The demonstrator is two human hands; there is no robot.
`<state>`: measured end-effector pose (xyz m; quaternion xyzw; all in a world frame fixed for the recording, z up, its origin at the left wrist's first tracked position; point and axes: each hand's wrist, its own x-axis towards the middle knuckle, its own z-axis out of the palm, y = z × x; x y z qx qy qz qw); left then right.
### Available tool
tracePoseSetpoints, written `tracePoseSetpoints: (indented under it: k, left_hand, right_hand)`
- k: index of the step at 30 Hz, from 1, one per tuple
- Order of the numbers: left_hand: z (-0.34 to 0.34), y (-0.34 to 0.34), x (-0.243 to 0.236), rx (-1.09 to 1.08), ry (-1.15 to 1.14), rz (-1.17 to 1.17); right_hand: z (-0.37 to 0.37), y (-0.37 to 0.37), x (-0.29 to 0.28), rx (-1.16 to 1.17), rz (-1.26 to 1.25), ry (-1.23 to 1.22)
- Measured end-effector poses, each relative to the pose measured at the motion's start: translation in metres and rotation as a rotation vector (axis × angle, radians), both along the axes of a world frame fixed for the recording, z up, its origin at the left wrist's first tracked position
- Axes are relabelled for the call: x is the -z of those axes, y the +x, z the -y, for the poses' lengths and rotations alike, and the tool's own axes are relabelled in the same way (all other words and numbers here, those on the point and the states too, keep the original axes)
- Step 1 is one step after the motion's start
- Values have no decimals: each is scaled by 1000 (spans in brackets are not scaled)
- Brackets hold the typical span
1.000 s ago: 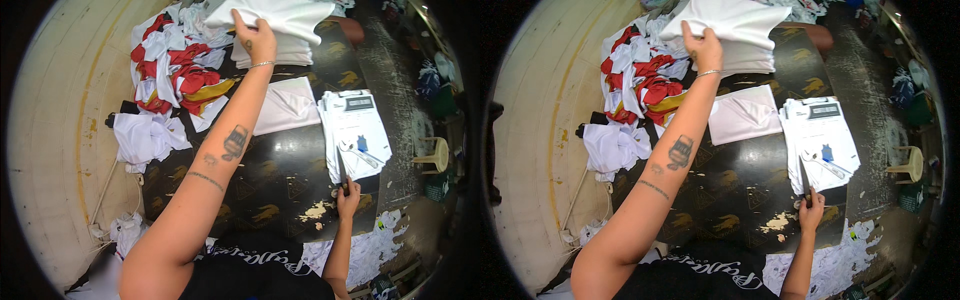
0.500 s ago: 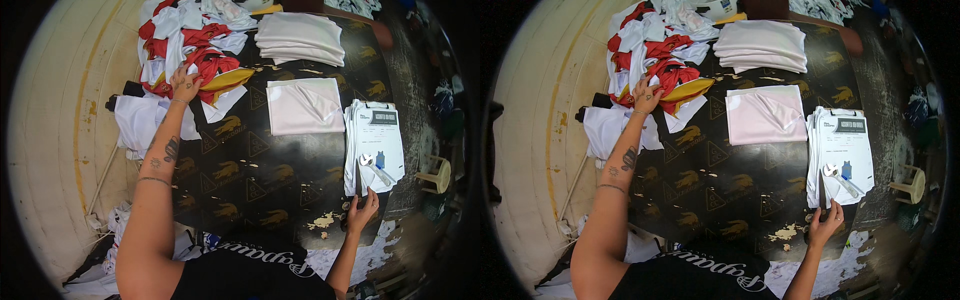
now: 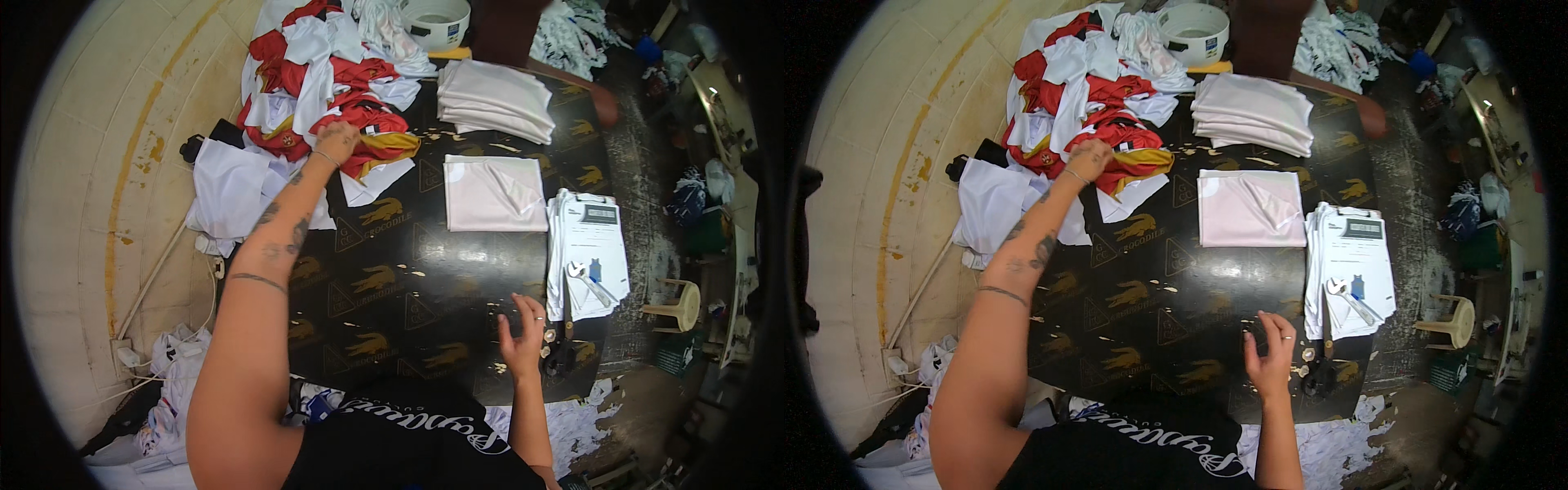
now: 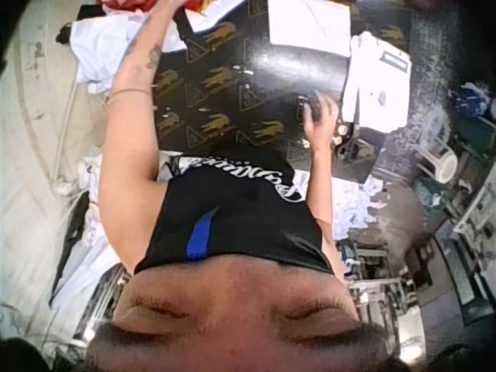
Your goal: The person cuts white fabric pieces using shears, then folds and stacks them on a table. The person repeatedly picks up fabric, aligns it, cuts it, and places the cut pieces into a growing stack.
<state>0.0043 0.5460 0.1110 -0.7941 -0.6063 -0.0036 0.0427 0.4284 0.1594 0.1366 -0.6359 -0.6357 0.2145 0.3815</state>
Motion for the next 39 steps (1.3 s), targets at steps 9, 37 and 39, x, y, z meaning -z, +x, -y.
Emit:
tracePoseSetpoints:
  k: [9,37,39]
  left_hand:
    - [41,63,-370,652,486,628]
    - [224,-278,-28,-852,228,558]
    - [223,-293,15,-1019,453,510]
  right_hand:
    - [-96,-37,-150,-167,-200,379]
    - [58,-109,81,-147,696,-362]
    - [48,-116,107,-92,487,-237]
